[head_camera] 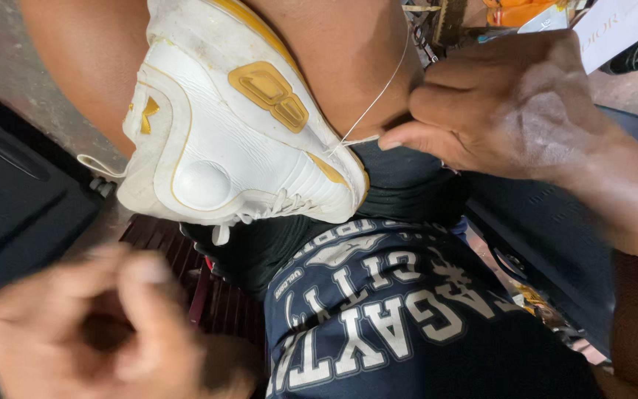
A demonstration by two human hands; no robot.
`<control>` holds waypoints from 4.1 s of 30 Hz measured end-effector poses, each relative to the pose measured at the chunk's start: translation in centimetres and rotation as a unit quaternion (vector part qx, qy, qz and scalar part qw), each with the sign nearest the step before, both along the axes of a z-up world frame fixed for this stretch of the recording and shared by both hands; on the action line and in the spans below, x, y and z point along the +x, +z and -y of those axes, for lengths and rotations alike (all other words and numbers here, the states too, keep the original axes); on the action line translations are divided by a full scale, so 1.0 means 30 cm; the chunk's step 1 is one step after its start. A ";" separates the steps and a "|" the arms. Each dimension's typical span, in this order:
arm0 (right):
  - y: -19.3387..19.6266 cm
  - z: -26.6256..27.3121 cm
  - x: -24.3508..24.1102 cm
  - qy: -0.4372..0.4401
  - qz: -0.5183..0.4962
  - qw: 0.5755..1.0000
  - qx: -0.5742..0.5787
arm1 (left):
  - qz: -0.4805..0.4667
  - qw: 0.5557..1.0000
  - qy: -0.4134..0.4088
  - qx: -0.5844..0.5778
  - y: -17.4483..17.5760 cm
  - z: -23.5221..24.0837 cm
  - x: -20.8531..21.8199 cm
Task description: The person is repairing a white and gold sneaker by hand. They use a needle and thread to stitch the upper part of the shoe, repeatedly pushing the needle through the material and pulling the thread tight.
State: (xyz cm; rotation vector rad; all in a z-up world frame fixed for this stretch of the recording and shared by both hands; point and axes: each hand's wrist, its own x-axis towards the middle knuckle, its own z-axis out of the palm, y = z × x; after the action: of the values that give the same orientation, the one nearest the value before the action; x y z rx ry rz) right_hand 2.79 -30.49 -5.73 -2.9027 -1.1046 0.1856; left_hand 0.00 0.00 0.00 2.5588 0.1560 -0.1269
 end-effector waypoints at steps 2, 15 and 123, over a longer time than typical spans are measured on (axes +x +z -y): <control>0.012 -0.016 0.002 0.003 -0.004 0.999 0.052 | 0.032 0.982 -0.186 0.005 0.079 0.014 -0.040; 0.037 -0.054 0.020 0.015 -0.021 0.989 0.146 | 0.148 0.957 -0.250 -0.023 -0.072 0.208 0.006; -0.070 -0.299 -0.113 -0.216 -0.225 0.851 0.422 | 0.110 0.981 -0.069 -0.147 -0.246 -0.245 -0.112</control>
State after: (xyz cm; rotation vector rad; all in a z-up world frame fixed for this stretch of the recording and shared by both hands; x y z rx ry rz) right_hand -0.60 -21.53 -7.84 -2.0577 -0.2965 0.2596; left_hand -3.37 7.34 -7.39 2.2674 -0.1177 0.0778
